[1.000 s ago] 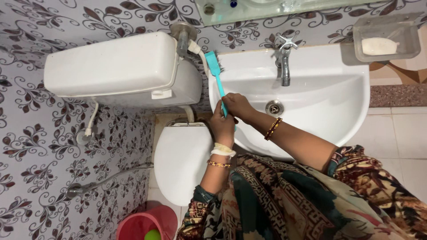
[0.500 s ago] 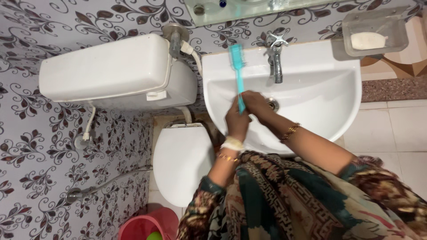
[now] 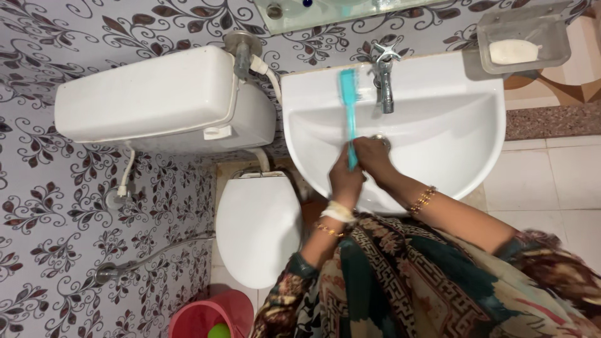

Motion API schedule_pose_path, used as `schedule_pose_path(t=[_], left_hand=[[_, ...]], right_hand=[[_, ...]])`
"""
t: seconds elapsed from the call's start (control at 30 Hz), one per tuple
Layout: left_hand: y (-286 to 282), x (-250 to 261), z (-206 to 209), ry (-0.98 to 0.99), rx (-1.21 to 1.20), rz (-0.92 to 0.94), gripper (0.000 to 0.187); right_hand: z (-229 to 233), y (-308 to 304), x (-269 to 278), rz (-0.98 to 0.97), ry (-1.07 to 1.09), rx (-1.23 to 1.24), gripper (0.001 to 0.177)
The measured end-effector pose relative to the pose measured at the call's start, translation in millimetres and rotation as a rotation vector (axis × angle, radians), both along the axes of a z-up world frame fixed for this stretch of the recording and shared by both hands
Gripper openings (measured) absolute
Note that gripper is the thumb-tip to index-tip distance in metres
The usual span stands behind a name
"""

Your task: The person cleans the surfaces of a bathroom sink and faucet by hand using a brush.

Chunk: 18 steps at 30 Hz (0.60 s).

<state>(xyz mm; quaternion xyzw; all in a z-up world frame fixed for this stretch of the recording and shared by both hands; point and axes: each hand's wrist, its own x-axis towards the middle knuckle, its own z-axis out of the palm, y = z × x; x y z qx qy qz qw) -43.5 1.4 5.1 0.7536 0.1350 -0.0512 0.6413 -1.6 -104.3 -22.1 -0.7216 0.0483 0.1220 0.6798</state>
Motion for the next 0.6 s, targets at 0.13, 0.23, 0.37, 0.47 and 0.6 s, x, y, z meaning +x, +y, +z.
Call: schedule_pose_path(t=[0.13,0.23,0.37,0.47,0.6], left_hand=[[53.0,-11.3,-9.6,-0.017,-0.074,0.14,0.067],[54.4,-15.0,-4.4,-0.055,-0.257,0.247,0.06],[16.3,5.0,2.7,-0.029,0.017,0.113,0.053],[-4.3,21.7,-5.1,-0.357,0.241,0.012,0.045],[-0.3,38.3,-1.6,-0.076,0.041,-0.183,0.057]], right_hand=[[12.0,62.8,20.5,0.196,-0.036,-0.198,0.032],[15.1,66.1,18.9,0.338,0.087,-0.206,0.033],[-11.6,21.6,25.5,0.127,0.017,0.045,0.032],[-27.8,-8.2,20.8,0.01,-0.237,0.117,0.026],[-20.3,-10.1,20.1,-0.137,-0.098,0.215,0.032]])
